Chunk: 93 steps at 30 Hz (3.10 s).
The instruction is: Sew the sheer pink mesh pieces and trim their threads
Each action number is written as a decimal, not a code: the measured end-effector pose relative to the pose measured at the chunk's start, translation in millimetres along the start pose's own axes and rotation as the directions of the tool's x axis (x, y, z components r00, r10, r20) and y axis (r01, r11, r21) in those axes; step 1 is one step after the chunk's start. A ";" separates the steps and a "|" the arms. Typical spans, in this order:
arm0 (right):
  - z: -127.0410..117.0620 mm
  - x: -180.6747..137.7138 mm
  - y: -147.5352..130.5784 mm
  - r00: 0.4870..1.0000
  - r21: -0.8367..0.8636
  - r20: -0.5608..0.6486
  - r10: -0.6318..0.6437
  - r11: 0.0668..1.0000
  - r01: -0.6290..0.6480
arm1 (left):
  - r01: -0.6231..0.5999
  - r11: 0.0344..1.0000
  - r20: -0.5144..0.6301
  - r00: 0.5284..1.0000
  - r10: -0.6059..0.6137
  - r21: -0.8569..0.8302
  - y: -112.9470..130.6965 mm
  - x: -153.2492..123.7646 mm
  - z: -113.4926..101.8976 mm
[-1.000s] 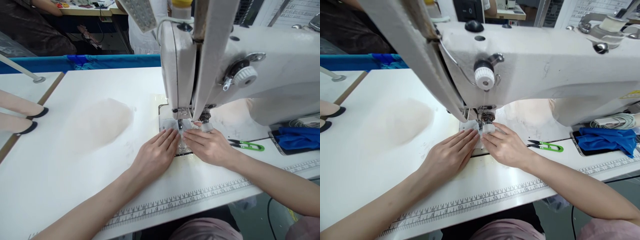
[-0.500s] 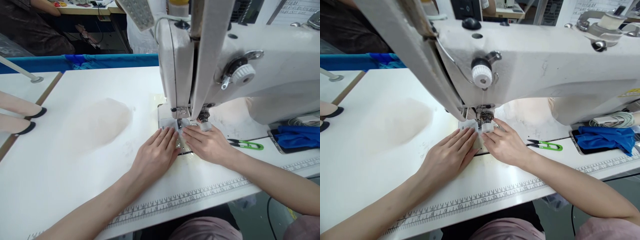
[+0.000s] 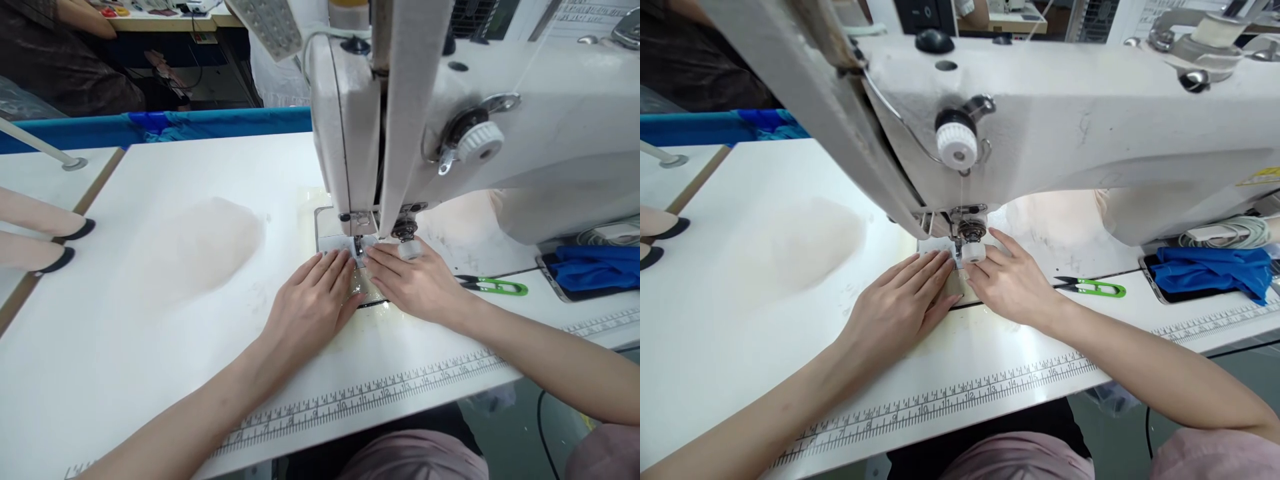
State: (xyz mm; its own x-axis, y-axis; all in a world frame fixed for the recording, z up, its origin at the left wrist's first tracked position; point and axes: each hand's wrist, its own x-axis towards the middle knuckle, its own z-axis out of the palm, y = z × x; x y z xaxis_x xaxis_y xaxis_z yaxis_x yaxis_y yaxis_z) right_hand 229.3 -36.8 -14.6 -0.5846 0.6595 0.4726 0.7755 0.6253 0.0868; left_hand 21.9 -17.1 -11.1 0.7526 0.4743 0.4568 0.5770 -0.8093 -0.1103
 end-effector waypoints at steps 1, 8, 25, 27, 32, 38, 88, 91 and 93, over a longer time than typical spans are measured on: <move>0.0 0.1 0.1 1.000 -0.004 0.008 0.006 1.000 -0.006 | 0.004 1.000 -0.001 1.000 -0.004 -0.005 -0.3 0.2 0.5; -1.6 1.1 2.1 0.999 -0.071 0.047 0.014 0.997 -0.010 | 0.035 0.999 0.010 0.999 -0.034 -0.034 -3.7 3.4 4.0; -12.5 0.4 7.9 0.998 -0.017 -0.033 0.053 0.998 -0.053 | 0.126 0.992 0.050 0.991 -0.127 0.028 -7.8 6.6 -5.0; -13.5 0.0 3.8 0.999 0.072 -0.048 0.025 0.997 -0.021 | -0.064 0.996 0.026 0.998 0.066 -0.061 0.2 4.8 -12.8; -12.1 -3.2 -10.9 0.959 0.370 0.018 -0.284 0.893 0.258 | -0.539 0.838 -0.242 0.827 0.507 -0.084 8.6 0.4 -33.9; -18.6 -6.5 -0.5 0.975 0.373 -0.189 -0.118 0.910 0.182 | 0.107 0.994 0.089 0.990 -0.109 0.025 -8.4 0.5 -24.7; -37.5 5.7 -9.4 0.790 0.793 0.443 0.423 0.226 -0.565 | 0.721 -0.117 0.728 0.659 -0.188 -0.683 6.1 16.6 -33.2; -38.6 5.7 -12.6 0.822 0.811 0.391 0.415 0.266 -0.520 | 0.730 -0.071 0.730 0.663 -0.166 -0.680 7.0 15.9 -33.3; -39.3 5.5 -13.8 0.832 0.815 0.379 0.404 0.279 -0.507 | 0.725 -0.033 0.719 0.675 -0.163 -0.688 8.1 14.7 -33.3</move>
State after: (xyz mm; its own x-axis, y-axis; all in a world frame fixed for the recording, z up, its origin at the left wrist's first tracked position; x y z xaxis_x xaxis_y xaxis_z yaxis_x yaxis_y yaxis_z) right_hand 224.7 -58.2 21.3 -0.2637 0.9598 0.0959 0.3188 0.1806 -0.9305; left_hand 27.1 -28.2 24.2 0.6425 0.7014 -0.3086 0.3085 0.1319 0.9420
